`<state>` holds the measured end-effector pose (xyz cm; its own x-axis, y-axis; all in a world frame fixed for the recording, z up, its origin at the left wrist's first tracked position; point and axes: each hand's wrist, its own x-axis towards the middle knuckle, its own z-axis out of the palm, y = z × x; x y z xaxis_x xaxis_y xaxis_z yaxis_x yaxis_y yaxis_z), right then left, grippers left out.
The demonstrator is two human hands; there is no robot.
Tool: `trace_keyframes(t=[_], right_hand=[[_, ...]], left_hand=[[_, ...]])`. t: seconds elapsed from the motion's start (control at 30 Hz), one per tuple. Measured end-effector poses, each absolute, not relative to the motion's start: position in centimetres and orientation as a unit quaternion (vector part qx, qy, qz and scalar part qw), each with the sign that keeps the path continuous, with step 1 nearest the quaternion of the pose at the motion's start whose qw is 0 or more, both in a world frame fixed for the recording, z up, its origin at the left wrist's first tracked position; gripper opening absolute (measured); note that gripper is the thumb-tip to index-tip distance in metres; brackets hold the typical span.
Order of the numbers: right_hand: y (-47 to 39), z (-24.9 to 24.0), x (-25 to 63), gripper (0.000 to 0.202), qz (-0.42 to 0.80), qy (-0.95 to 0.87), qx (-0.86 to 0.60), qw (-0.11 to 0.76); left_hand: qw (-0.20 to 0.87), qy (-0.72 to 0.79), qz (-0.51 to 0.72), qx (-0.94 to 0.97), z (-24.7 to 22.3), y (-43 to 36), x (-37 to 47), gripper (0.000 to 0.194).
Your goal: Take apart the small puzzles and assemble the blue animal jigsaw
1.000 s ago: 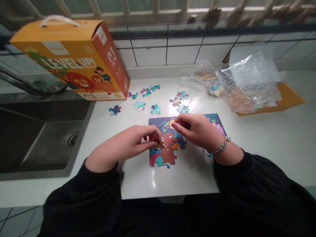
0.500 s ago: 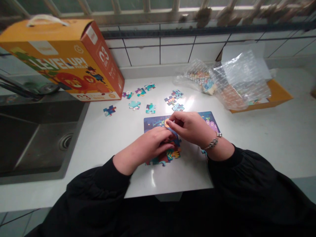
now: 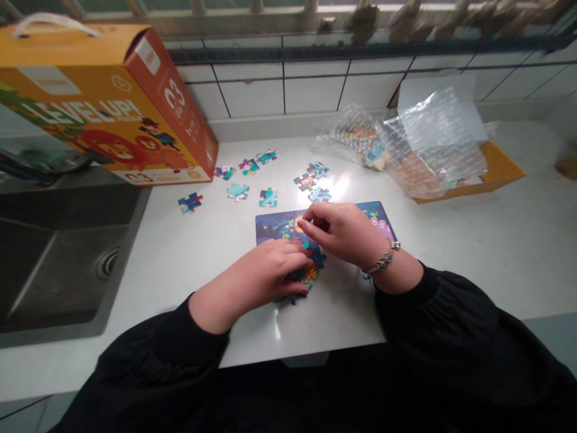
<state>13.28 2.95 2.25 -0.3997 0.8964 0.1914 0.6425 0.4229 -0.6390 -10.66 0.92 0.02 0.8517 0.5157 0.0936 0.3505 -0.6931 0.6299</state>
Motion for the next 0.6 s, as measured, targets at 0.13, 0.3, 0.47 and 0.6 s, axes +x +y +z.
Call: trace_keyframes(t=[0.13, 0.3, 0.47, 0.6], right_hand=[[3.0, 2.3, 13.3, 0.026, 0.241, -0.801, -0.482, 0.260], [3.0, 2.2, 13.4, 0.026, 0.240, -0.804, -0.477, 0.260], [3.0, 2.3, 13.4, 0.026, 0.242, -0.804, -0.477, 0.262], [3.0, 2.2, 13.4, 0.025, 0.240, -0.804, -0.475, 0.263]], left_hand=[[0.287, 0.241, 0.128, 0.918, -0.3, 0.4, -10.2, 0.023], [0.344, 0.249, 0.140, 0.894, 0.1, 0.0, -10.6, 0.016], [0.389, 0.259, 0.152, 0.871, 1.2, 0.6, -11.1, 0.007], [0.368, 0.232, 0.148, 0.888, 1.1, 0.9, -10.9, 0.023]])
